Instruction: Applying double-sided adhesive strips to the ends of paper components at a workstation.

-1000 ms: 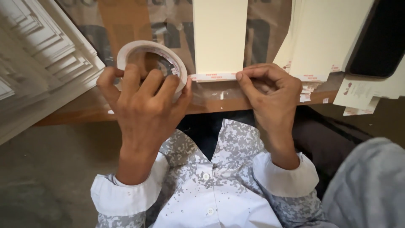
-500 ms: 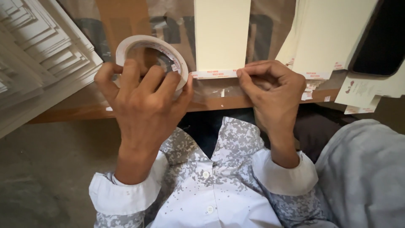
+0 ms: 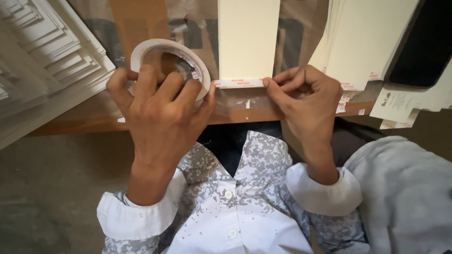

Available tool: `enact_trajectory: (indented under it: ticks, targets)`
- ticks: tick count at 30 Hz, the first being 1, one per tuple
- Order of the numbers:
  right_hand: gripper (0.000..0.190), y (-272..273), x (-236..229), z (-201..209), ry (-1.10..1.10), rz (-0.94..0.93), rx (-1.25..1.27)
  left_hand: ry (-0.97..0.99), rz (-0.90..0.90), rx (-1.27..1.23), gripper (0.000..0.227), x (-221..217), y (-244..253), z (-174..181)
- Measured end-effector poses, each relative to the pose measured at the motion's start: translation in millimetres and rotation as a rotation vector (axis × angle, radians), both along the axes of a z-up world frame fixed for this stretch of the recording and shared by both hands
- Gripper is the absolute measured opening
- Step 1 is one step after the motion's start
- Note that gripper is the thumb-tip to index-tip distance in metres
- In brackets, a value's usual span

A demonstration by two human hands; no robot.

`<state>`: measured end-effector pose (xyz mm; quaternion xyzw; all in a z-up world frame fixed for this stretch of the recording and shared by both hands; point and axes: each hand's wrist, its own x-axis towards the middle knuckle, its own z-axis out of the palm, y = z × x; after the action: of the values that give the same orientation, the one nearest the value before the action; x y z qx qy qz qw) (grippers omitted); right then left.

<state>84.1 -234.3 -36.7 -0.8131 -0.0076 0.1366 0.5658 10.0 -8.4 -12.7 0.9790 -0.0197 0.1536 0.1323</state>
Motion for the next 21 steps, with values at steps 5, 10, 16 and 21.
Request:
enact_trajectory:
  ticks: [5, 10, 16, 21]
  targets:
    - [0.02, -12.6, 7.0, 32.6, 0.161, -0.019, -0.089, -0.01, -0.002, 0.004, 0.023, 1.6, -0.6, -4.0]
    - [0.012, -53.0, 3.9, 84.0, 0.097, 0.026, -0.156, -0.005, -0.039, -0.013, 0.021, 0.6, -4.0, -10.8]
    - [0.026, -73.6, -10.6, 44.8, -0.072, 0.323, -0.179, 0.005, -0.026, -0.037, 0.021, 3.4, -4.7, -7.4]
    - [0.028, -44.9, -13.7, 26.0, -0.5, 0.387, -0.499, 0.037, 0.007, -0.067, 0.023, 5.2, -9.1, 0.9]
